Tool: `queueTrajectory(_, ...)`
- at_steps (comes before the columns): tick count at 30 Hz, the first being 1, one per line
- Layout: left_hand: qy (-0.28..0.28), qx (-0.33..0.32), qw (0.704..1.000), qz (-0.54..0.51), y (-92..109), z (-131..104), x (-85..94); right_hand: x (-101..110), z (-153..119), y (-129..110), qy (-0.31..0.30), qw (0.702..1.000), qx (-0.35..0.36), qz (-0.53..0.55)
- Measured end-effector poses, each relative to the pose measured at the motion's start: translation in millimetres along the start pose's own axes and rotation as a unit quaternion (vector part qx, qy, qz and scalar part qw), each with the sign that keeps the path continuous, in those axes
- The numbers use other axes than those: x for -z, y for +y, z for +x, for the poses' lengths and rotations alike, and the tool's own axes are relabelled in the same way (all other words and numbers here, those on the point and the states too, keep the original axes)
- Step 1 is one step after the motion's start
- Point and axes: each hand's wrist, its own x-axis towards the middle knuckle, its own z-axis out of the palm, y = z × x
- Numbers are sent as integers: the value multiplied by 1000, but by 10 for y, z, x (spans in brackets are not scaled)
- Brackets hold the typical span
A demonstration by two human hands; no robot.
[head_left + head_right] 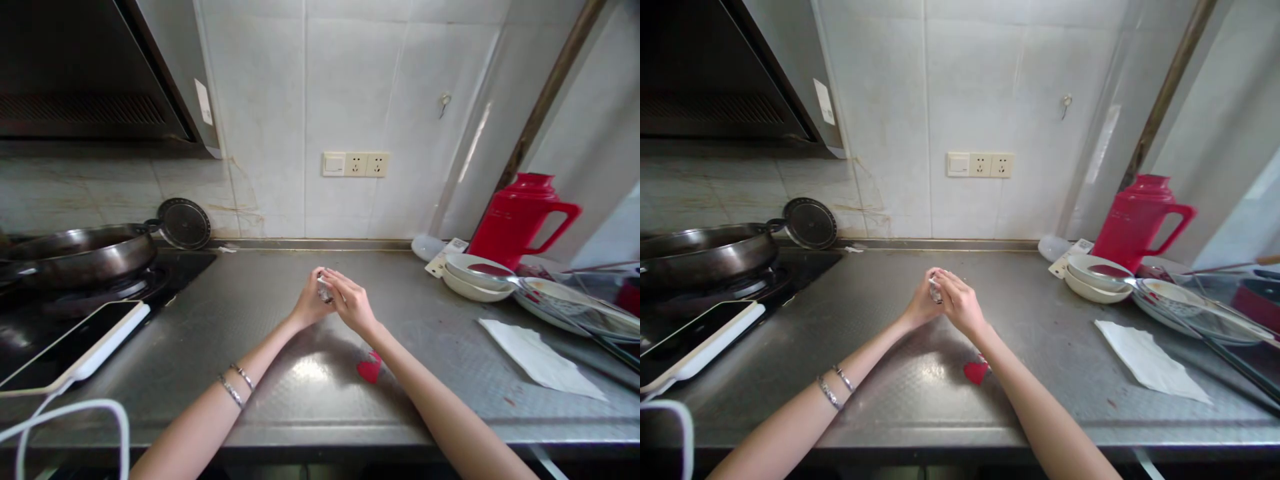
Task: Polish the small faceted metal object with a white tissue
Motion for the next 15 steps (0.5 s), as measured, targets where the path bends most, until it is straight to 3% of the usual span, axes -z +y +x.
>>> queueTrajectory(4, 2, 46, 999, -28, -71, 19, -7, 9, -1, -28, -15, 999, 38, 2)
queueTrajectory(8, -13, 71, 994, -84, -81, 13, 6, 67, 16, -70, -33, 998, 30, 35)
queueTrajectory(11, -12, 90, 991, -103, -34, 1, 27, 136, 51, -84, -23, 996, -47, 70)
queueTrajectory(15, -6, 90, 992, -84, 76, -15, 27, 178, 79, -19, 77, 977, -188, 60)
